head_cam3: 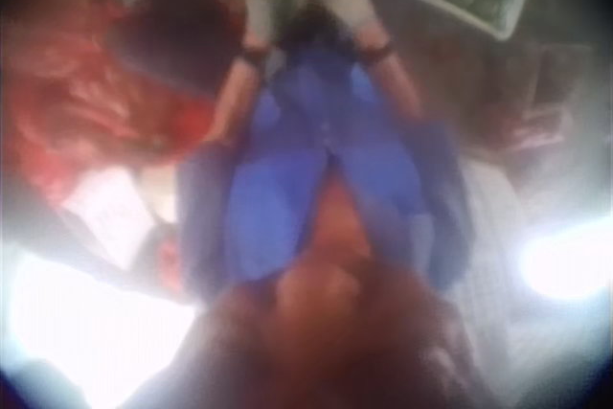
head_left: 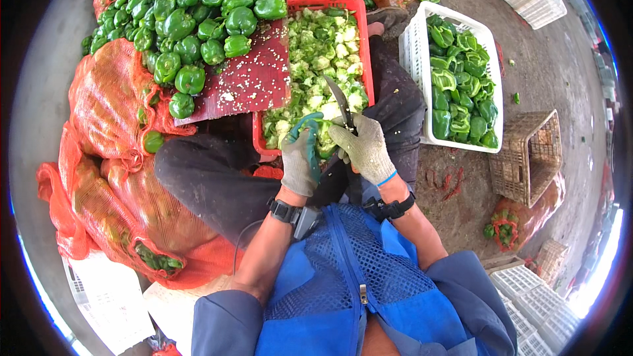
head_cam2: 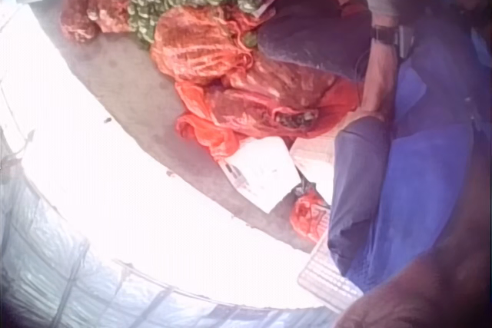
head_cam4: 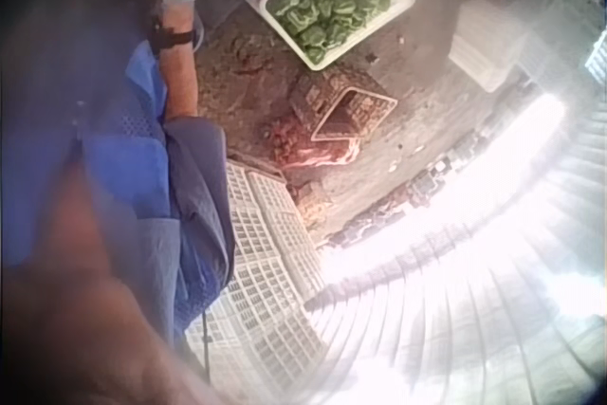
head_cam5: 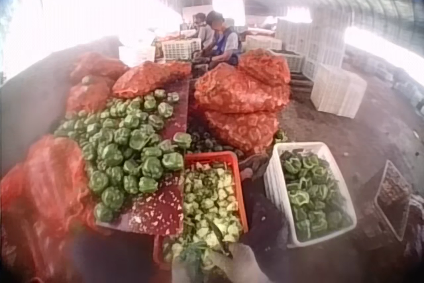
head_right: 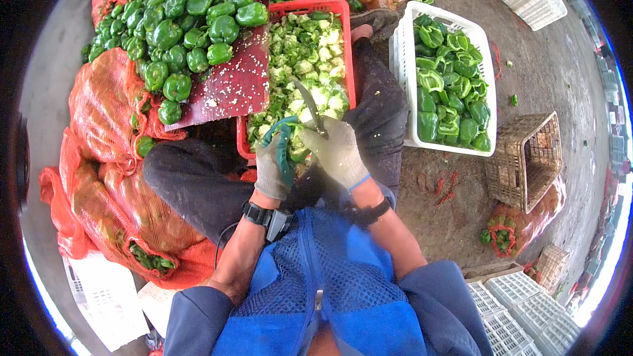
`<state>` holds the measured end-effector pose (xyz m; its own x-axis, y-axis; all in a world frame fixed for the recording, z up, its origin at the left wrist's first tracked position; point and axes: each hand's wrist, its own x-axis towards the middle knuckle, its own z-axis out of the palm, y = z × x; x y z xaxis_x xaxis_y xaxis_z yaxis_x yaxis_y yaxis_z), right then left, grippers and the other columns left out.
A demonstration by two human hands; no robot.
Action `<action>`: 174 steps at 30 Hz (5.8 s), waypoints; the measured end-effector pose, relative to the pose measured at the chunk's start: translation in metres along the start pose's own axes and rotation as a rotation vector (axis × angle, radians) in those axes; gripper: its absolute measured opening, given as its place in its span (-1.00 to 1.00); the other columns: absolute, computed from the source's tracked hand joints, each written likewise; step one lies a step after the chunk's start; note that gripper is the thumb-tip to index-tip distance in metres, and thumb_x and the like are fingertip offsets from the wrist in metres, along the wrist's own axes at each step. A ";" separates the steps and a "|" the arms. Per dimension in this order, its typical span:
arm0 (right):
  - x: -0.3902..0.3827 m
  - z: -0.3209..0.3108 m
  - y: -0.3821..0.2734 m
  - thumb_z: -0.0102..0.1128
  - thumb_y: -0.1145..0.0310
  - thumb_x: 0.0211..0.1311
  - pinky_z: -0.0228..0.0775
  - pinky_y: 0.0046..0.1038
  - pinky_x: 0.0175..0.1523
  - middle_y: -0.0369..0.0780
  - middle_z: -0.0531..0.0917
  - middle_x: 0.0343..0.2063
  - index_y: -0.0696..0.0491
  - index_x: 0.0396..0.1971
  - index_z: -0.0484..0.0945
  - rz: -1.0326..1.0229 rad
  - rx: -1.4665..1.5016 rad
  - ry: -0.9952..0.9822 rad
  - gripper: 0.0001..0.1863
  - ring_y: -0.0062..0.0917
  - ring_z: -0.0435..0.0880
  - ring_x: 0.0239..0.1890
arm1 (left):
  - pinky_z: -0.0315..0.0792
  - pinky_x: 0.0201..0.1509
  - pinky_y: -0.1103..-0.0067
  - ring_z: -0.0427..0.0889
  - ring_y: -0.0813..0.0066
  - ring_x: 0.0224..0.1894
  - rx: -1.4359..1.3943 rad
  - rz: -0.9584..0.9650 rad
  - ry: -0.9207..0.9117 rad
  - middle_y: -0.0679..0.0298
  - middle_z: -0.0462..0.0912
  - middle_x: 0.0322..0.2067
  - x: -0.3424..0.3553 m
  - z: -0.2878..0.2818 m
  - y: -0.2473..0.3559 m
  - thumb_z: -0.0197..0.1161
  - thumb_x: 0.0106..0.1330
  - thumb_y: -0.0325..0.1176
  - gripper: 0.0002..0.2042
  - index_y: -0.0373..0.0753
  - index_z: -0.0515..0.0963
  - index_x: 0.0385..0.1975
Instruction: Processing green peppers by removing the core/stem and placing the pieces into a bin.
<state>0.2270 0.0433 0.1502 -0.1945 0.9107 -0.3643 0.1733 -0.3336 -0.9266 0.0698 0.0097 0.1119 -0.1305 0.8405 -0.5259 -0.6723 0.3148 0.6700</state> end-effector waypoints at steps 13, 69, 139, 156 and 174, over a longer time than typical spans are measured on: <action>0.003 0.006 0.034 0.36 0.35 0.54 0.53 -0.53 -0.46 -0.27 0.75 -0.37 0.29 0.10 0.67 0.088 0.439 0.138 -0.67 -0.64 0.68 -0.51 | 0.65 0.24 0.25 0.75 0.26 0.18 -0.373 -0.189 -0.346 0.16 0.74 0.21 0.009 -0.021 -0.019 0.19 0.68 0.01 -0.56 -0.15 0.59 0.32; 0.000 -0.014 0.056 0.25 0.06 0.61 0.30 -0.57 -0.57 -0.32 0.64 -0.46 0.10 -0.12 0.66 0.302 0.706 -0.105 -0.64 -0.66 0.50 -0.64 | 0.79 -0.06 0.43 0.82 0.32 -0.05 -0.139 -0.138 -0.332 0.11 0.76 0.04 -0.001 -0.028 -0.010 0.16 0.60 -0.41 -0.49 -0.24 0.43 0.53; 0.014 -0.005 0.057 0.35 0.32 0.38 0.54 -0.33 -0.39 -0.16 0.68 -0.60 0.28 -0.23 0.72 -0.218 -0.347 0.045 -0.73 -0.53 0.69 -0.56 | 0.63 0.11 0.35 0.77 0.11 -0.10 0.978 0.605 -0.152 0.00 0.76 -0.06 0.014 -0.023 -0.018 0.26 0.14 -0.58 -0.47 -0.27 0.71 0.19; 0.014 0.001 0.053 0.42 0.33 0.45 0.50 -0.46 -0.48 -0.31 0.69 -0.52 0.22 -0.17 0.70 0.045 -0.152 0.091 -0.77 -0.63 0.67 -0.55 | 0.66 0.13 0.56 0.74 0.57 -0.04 0.854 0.341 -0.198 0.25 0.81 0.02 0.016 -0.028 -0.025 0.29 0.38 -0.56 -0.60 -0.33 0.71 0.21; 0.010 0.010 0.056 0.47 0.18 0.29 0.59 0.06 -0.14 0.15 0.68 -0.43 0.21 -0.27 0.58 -0.267 -0.410 0.244 -0.63 0.20 0.74 -0.24 | 0.57 -0.09 0.66 0.69 0.67 -0.22 0.491 0.085 -0.137 0.35 0.79 -0.15 0.021 -0.040 -0.028 0.23 0.49 -0.57 -0.75 -0.43 0.75 0.07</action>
<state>0.2255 0.0317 0.0935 -0.0619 0.9971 -0.0441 0.5200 -0.0055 -0.8541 0.0571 0.0004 0.0612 -0.0510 0.9120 -0.4071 -0.2377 0.3848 0.8919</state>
